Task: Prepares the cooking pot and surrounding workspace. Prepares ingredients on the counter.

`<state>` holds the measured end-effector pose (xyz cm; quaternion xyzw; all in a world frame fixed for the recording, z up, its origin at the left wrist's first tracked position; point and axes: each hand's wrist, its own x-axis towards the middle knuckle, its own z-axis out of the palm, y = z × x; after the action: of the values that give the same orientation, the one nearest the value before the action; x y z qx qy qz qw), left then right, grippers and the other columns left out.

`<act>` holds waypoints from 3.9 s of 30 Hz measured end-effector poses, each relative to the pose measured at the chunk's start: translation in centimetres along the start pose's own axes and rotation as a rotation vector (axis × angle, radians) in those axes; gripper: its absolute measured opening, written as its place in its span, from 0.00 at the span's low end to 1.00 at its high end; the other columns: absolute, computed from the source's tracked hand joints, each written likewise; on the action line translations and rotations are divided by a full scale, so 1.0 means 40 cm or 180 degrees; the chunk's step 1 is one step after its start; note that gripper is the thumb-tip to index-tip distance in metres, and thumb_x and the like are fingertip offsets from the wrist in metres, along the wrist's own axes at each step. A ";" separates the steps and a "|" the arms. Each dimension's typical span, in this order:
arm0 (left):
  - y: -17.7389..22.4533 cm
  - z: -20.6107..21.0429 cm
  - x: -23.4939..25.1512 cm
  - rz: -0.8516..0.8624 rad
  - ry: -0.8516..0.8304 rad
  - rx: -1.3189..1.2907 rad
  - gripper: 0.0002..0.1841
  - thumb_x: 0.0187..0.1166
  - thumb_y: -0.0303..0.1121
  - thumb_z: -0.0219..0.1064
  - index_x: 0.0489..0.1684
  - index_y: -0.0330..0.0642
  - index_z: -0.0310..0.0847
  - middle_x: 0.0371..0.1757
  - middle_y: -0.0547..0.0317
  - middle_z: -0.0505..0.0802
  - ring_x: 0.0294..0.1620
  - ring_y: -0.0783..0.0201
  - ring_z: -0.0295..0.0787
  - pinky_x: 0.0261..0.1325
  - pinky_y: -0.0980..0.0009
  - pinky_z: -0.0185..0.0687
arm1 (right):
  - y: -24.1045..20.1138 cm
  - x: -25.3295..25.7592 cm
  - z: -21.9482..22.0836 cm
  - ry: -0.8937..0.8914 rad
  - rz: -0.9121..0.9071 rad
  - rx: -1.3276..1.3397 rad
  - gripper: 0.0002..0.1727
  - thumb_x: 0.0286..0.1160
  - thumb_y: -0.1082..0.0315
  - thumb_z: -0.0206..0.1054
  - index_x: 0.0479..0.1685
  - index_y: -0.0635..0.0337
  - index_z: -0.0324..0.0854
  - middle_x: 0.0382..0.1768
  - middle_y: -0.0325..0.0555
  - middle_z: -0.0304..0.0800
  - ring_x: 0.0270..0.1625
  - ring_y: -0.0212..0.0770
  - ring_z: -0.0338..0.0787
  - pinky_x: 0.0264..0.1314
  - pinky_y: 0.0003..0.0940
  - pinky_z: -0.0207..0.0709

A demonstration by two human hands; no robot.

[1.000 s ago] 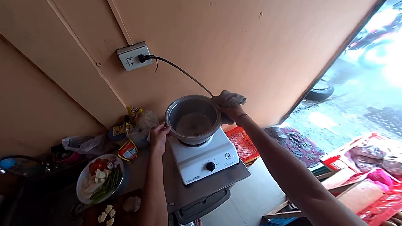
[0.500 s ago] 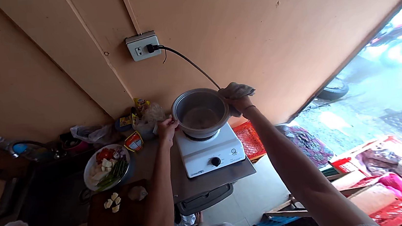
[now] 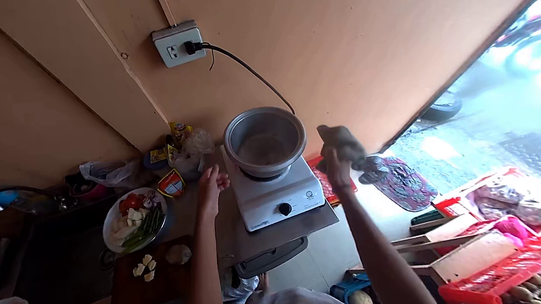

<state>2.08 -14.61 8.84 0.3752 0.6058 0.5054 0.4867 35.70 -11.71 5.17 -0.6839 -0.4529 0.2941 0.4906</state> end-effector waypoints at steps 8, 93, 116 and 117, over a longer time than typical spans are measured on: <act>-0.393 -0.081 -0.376 -0.1161 0.0465 -0.0292 0.18 0.94 0.34 0.46 0.56 0.31 0.82 0.30 0.58 0.89 0.27 0.69 0.85 0.34 0.74 0.83 | 0.094 -0.348 0.238 -0.0978 -0.0928 -0.1729 0.31 0.87 0.51 0.55 0.83 0.59 0.75 0.87 0.50 0.70 0.92 0.54 0.63 0.93 0.60 0.53; -0.617 -0.325 -0.420 -0.2512 0.0017 0.0505 0.18 0.95 0.33 0.47 0.57 0.30 0.82 0.26 0.59 0.86 0.19 0.73 0.78 0.24 0.79 0.74 | 0.181 -0.097 0.010 -0.0147 0.0407 -0.2418 0.22 0.82 0.66 0.66 0.74 0.54 0.82 0.68 0.74 0.79 0.72 0.73 0.79 0.71 0.70 0.73; -0.589 -0.231 -0.449 -0.2631 -0.0236 0.1458 0.21 0.94 0.33 0.44 0.65 0.23 0.77 0.42 0.46 0.88 0.37 0.66 0.82 0.48 0.67 0.81 | 0.429 -0.405 0.101 -0.1407 -0.2324 -0.1603 0.11 0.72 0.73 0.69 0.45 0.52 0.96 0.57 0.44 0.96 0.65 0.51 0.92 0.73 0.55 0.82; -0.582 -0.212 -0.453 -0.2636 -0.0224 0.1493 0.21 0.94 0.33 0.45 0.66 0.23 0.77 0.46 0.42 0.89 0.41 0.63 0.83 0.52 0.64 0.80 | 0.460 -0.371 0.051 -0.1124 -0.1981 -0.1585 0.11 0.69 0.76 0.70 0.41 0.55 0.96 0.55 0.50 0.97 0.63 0.56 0.93 0.71 0.60 0.82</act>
<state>-0.81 -38.69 -9.98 0.2188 0.7853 0.1055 0.5695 33.85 -26.36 -13.40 -0.5515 -0.7715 0.1265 0.2910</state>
